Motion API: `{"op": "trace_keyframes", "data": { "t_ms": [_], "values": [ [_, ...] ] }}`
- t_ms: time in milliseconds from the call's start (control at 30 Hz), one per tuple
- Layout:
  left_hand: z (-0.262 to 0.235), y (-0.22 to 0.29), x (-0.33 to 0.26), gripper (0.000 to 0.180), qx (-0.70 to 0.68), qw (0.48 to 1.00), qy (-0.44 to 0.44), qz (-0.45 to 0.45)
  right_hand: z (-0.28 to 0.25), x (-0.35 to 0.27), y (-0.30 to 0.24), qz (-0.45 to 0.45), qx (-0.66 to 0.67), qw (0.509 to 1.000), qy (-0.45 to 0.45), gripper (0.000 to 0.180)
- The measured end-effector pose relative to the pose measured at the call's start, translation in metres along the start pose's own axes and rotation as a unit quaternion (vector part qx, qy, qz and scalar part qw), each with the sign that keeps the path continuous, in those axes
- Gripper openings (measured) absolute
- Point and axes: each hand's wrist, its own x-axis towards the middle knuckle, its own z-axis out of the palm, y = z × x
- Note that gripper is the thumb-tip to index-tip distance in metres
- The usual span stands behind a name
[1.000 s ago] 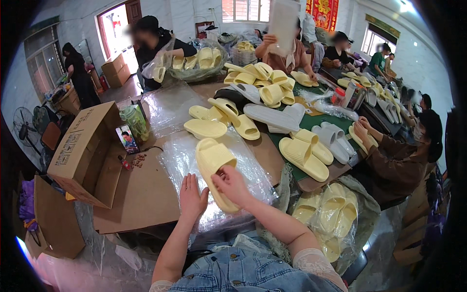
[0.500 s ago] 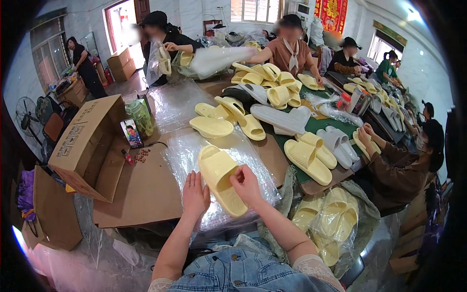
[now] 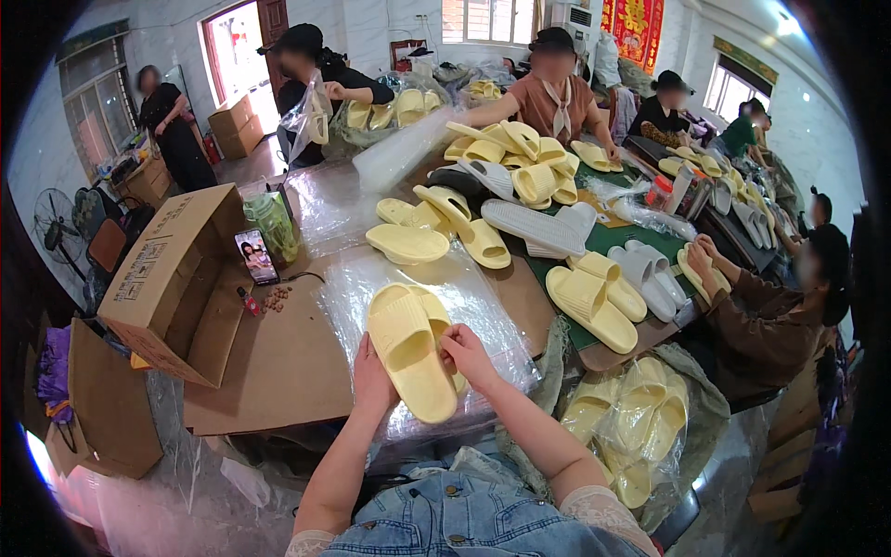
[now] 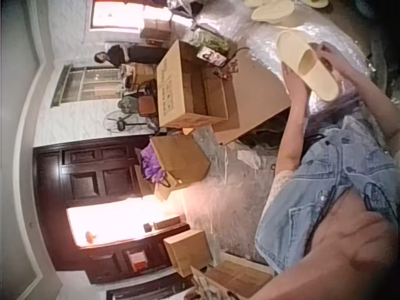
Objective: The person wraps pairs of yellow and white plastic slippers in clear plastic bags. They pick up a pair, place it on a sheet of plastic, fold the plastic around the slippers, and set the wrapped package aside. The process is repeated for multiple pairs throughout the clip.
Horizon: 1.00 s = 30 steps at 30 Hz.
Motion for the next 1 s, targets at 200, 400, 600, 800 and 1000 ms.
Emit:
{"op": "trace_keyframes", "data": {
  "t_ms": [200,400,600,800,1000],
  "values": [
    [-0.004,0.0,0.0,0.06,-0.037,0.999,-0.026,-0.005,0.005,-0.001,0.007,-0.133,-0.393,0.907,0.078,0.037],
    [0.014,-0.014,-0.006,0.052,-0.223,0.965,0.041,-0.134,0.009,-0.006,-0.021,-0.095,-0.546,0.831,0.046,0.055],
    [0.031,-0.025,-0.013,0.056,-0.526,0.813,0.121,-0.218,0.008,-0.018,-0.022,-0.059,-0.602,0.792,0.079,0.064],
    [0.02,-0.026,-0.016,0.056,-0.389,0.902,0.068,-0.176,-0.009,-0.008,-0.022,-0.06,-0.355,0.933,0.017,0.044],
    [0.002,-0.008,-0.008,0.046,-0.269,0.948,0.049,-0.161,-0.008,0.008,-0.009,-0.163,-0.419,0.893,0.012,0.035]
  ]
}}
